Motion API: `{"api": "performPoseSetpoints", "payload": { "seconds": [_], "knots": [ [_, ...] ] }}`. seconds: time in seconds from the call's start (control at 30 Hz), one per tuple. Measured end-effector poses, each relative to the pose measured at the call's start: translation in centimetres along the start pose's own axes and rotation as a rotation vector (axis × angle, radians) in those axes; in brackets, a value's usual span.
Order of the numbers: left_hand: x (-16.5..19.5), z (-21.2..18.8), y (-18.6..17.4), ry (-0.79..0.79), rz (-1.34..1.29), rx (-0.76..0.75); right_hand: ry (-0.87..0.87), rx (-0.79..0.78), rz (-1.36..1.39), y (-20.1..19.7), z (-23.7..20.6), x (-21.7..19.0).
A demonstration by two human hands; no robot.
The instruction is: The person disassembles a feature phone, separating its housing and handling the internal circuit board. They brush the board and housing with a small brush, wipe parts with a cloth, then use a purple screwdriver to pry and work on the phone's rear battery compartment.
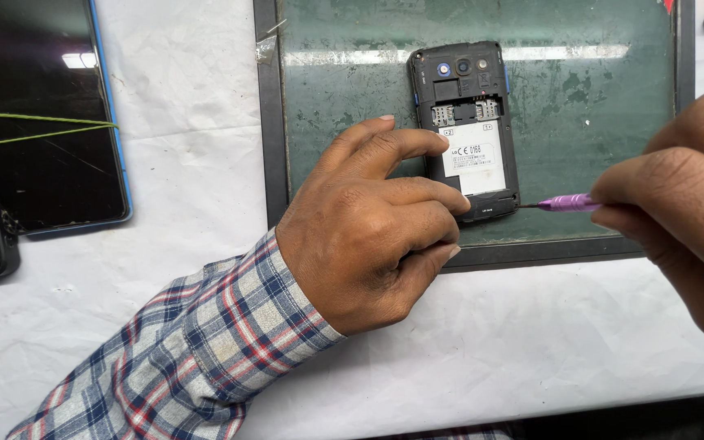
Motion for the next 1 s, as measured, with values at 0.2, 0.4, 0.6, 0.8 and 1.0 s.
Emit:
{"api": "performPoseSetpoints", "payload": {
  "seconds": [0.2, 0.4, 0.6, 0.8, 1.0],
  "knots": [
    [0.1, 0.1, 0.0, 0.000, 0.000, 0.000, -0.074, 0.037, -0.090, -0.8, 0.2, -1.2],
    [0.1, 0.1, 0.0, 0.001, -0.005, 0.002, -0.010, 0.029, -0.010, -0.5, 0.0, -0.5],
    [0.0, 0.0, 0.0, 0.001, -0.001, -0.004, 0.165, 0.078, 0.173, 1.7, -0.8, 1.7],
    [0.0, 0.0, 0.0, 0.005, -0.004, -0.001, 0.174, -0.020, 0.010, 2.2, -1.5, 2.3],
    [0.0, 0.0, 0.1, 0.000, -0.001, -0.001, 0.028, 0.016, 0.037, 0.8, -0.6, 0.7]
  ]
}}
Point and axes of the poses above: each hand's wrist, its own z-axis towards the middle knuckle, its own y-axis out of the palm, x = y × z, the point moved 5 cm from there along z, towards the middle knuckle, and after that the axes turned 10 degrees about -y, right-handed, at the moved point
